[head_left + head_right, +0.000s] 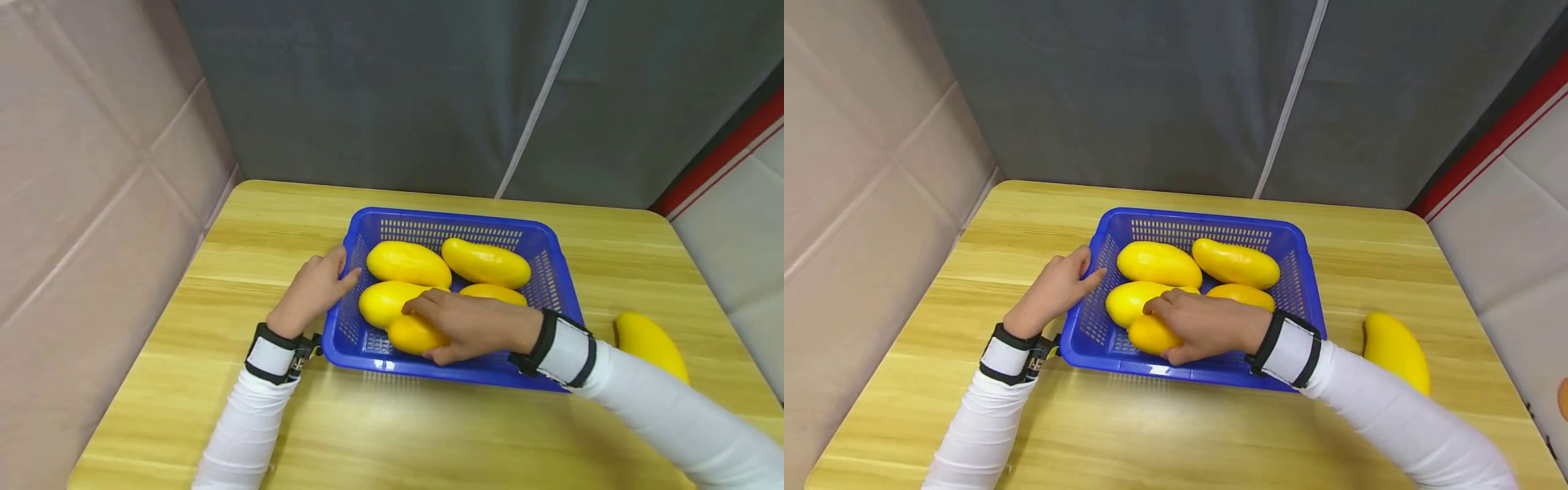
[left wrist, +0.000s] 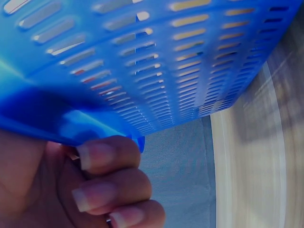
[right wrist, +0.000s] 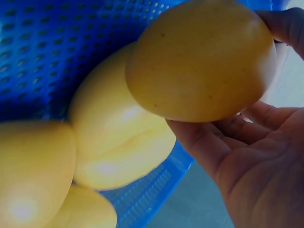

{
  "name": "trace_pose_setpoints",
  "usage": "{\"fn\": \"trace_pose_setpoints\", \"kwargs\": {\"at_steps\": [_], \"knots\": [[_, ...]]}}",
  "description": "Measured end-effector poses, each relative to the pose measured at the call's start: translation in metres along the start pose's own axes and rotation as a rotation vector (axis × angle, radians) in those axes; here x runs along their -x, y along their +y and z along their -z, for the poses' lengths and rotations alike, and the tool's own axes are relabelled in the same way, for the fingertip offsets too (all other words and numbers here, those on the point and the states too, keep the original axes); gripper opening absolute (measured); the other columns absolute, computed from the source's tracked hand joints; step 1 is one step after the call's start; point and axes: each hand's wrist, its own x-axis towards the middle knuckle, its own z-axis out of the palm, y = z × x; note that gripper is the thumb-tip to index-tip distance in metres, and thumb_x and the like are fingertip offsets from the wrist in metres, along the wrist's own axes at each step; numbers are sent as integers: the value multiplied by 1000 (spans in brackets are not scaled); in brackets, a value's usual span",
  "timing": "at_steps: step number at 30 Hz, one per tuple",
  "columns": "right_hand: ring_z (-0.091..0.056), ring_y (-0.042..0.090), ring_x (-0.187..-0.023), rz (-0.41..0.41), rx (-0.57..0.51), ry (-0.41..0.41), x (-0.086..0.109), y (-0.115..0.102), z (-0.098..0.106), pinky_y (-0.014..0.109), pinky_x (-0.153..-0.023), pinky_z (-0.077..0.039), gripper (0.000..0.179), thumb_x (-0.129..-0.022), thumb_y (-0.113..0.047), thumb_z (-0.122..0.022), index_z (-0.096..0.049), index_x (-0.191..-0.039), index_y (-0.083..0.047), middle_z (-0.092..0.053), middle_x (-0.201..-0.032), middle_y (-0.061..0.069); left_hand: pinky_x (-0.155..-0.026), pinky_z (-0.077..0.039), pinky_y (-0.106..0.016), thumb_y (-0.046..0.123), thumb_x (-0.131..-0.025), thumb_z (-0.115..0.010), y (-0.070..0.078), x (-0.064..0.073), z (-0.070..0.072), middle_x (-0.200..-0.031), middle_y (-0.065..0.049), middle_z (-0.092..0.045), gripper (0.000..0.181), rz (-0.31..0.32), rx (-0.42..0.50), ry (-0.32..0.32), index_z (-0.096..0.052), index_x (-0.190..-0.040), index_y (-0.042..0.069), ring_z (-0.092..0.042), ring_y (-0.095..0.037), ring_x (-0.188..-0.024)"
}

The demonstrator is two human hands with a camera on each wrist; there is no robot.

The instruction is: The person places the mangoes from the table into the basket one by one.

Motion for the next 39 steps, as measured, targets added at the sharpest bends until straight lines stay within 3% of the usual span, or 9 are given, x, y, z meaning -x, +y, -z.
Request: {"fn": "trace_pose_setpoints", "kwargs": {"at_steps": [10, 16, 28, 39], "knots": [[-52, 17, -111, 29, -76, 16, -19, -5, -4, 33, -100, -40, 63, -90, -40, -63, -43, -137, -2, -54, -129, 9, -41, -39, -24, 26, -96, -57, 0, 0, 0, -60, -3, -43, 23, -12, -5, 12, -46, -90, 6, -52, -15, -46], [-53, 15, -109, 48, -128, -2, -27, -5, -6, 32, -99, -41, 62, -93, -40, -60, -42, -140, -4, -55, -129, 8, -41, -40, -24, 25, -96, -57, 2, -2, 1, -60, -3, -43, 24, -15, -18, 12, -45, -89, 6, -52, -15, -46], [-44, 16, -106, 146, -64, 51, -32, -2, -20, 30, -92, -41, 54, -99, -41, -46, -44, -139, -6, -54, -125, 3, -41, -41, -23, 24, -96, -58, 1, 1, -2, -61, -3, -42, 24, -12, -12, 5, -45, -88, 6, -53, -15, -46], [-43, 17, -102, 115, -15, 1, -37, -3, -20, 26, -82, -43, 51, -100, -39, -45, -44, -141, -9, -56, -109, -1, -41, -40, -23, 26, -96, -57, 1, 2, -1, -60, -3, -41, 24, 5, -27, 17, -45, -89, 7, -52, -15, -45]]}}
